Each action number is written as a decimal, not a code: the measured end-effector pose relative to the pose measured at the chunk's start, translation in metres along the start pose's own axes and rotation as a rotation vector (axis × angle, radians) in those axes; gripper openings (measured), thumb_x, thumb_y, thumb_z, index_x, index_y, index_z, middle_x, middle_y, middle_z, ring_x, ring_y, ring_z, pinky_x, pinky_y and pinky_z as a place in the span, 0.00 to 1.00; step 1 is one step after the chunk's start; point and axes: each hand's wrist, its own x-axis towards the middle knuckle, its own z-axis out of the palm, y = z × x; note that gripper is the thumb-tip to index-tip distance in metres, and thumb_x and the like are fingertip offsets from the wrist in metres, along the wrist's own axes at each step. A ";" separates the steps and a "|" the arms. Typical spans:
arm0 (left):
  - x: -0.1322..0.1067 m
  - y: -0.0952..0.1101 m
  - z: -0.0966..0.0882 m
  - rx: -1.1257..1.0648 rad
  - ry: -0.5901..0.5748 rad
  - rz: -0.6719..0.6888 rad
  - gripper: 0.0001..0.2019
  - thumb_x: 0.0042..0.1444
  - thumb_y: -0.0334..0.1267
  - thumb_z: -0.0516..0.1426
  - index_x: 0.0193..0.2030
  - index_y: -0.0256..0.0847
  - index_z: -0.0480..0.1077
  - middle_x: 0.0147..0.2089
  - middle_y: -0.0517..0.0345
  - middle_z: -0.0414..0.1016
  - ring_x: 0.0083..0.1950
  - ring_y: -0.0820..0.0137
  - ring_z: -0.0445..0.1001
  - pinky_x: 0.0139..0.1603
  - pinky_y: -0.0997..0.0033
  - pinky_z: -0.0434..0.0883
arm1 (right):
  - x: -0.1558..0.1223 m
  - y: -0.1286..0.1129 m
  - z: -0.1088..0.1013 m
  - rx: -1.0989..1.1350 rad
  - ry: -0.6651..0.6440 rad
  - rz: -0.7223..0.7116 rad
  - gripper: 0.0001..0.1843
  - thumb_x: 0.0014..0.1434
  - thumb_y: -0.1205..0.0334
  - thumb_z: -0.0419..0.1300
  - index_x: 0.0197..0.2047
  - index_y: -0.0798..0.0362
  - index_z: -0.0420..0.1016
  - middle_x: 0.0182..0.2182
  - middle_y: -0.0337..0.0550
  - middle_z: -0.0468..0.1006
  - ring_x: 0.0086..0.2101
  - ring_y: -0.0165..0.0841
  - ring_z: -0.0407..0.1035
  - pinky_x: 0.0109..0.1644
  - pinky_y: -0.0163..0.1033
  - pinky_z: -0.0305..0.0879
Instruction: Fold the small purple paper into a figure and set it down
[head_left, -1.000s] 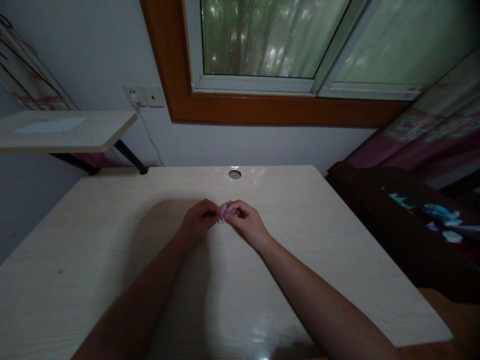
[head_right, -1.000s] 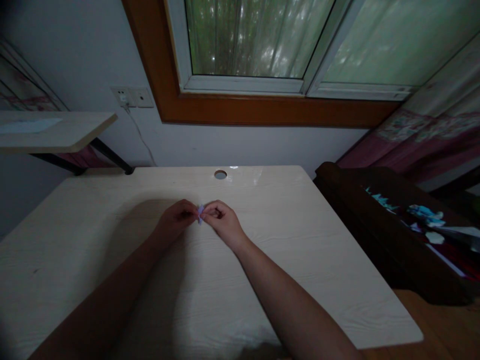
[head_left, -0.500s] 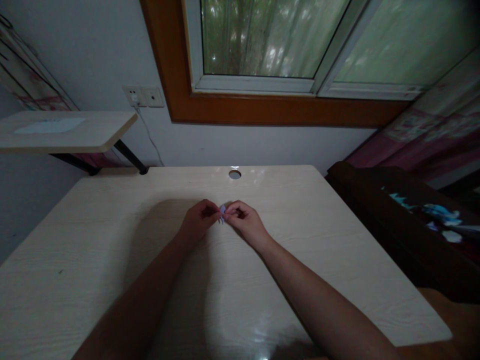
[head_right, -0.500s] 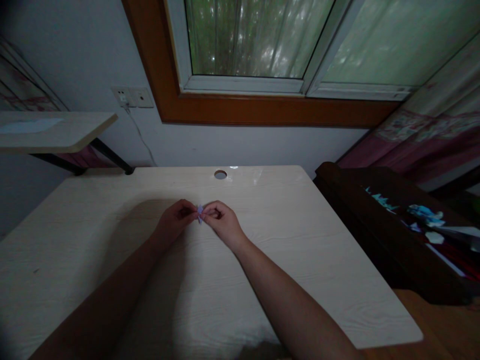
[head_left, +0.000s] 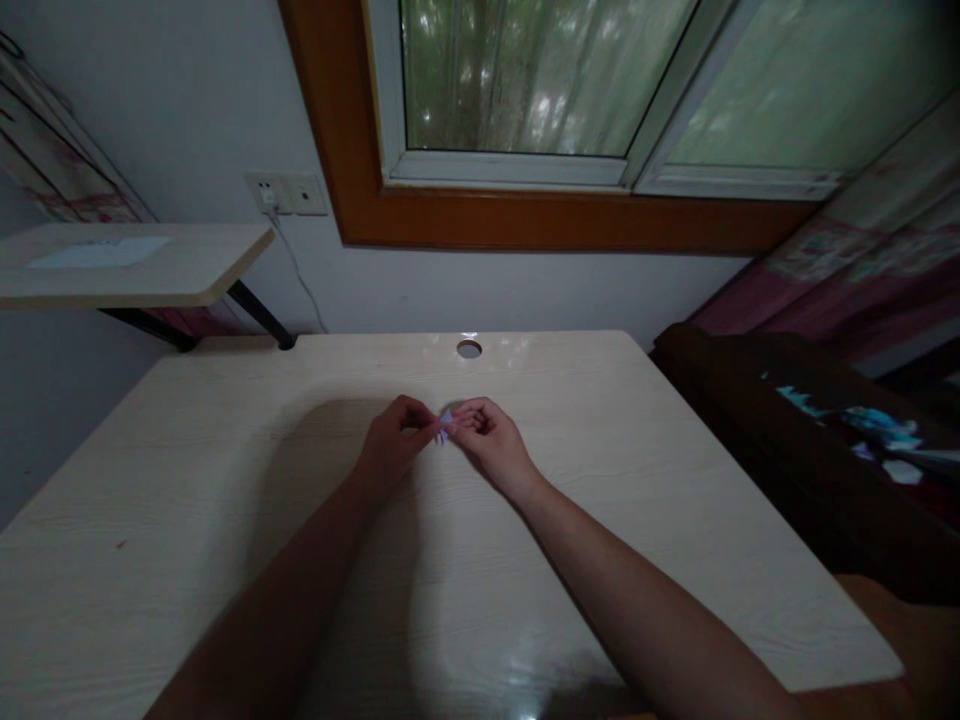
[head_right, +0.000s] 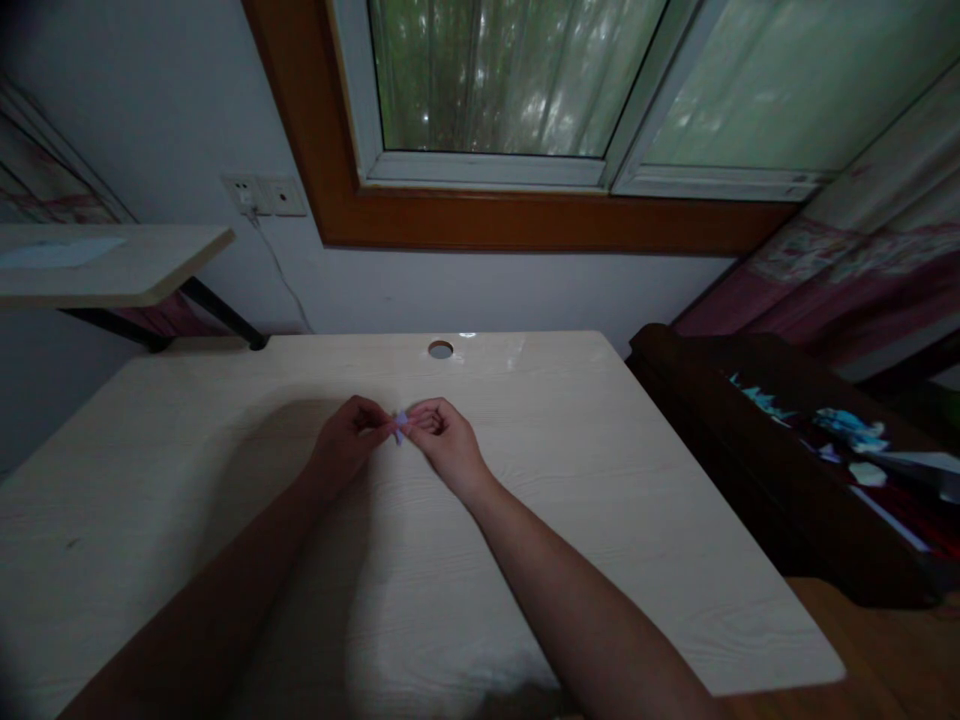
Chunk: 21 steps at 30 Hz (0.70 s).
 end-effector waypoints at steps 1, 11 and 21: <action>0.000 0.001 0.000 -0.011 0.007 -0.008 0.13 0.50 0.42 0.66 0.35 0.41 0.68 0.32 0.61 0.74 0.33 0.71 0.74 0.38 0.72 0.71 | 0.000 0.000 0.000 0.011 0.005 0.004 0.18 0.46 0.55 0.74 0.36 0.51 0.73 0.30 0.38 0.77 0.31 0.29 0.70 0.39 0.37 0.67; 0.000 0.005 0.000 -0.163 -0.012 -0.052 0.15 0.48 0.37 0.67 0.38 0.40 0.66 0.31 0.63 0.71 0.33 0.73 0.74 0.37 0.74 0.71 | 0.000 -0.003 0.000 0.076 0.001 0.064 0.19 0.43 0.55 0.75 0.34 0.52 0.73 0.30 0.38 0.78 0.31 0.29 0.70 0.39 0.37 0.67; 0.001 0.002 0.000 -0.171 0.005 -0.059 0.16 0.48 0.40 0.68 0.36 0.40 0.65 0.30 0.62 0.71 0.32 0.73 0.73 0.35 0.74 0.70 | -0.003 -0.004 0.000 0.004 0.004 0.035 0.15 0.48 0.56 0.72 0.38 0.52 0.77 0.31 0.39 0.79 0.32 0.30 0.71 0.40 0.37 0.68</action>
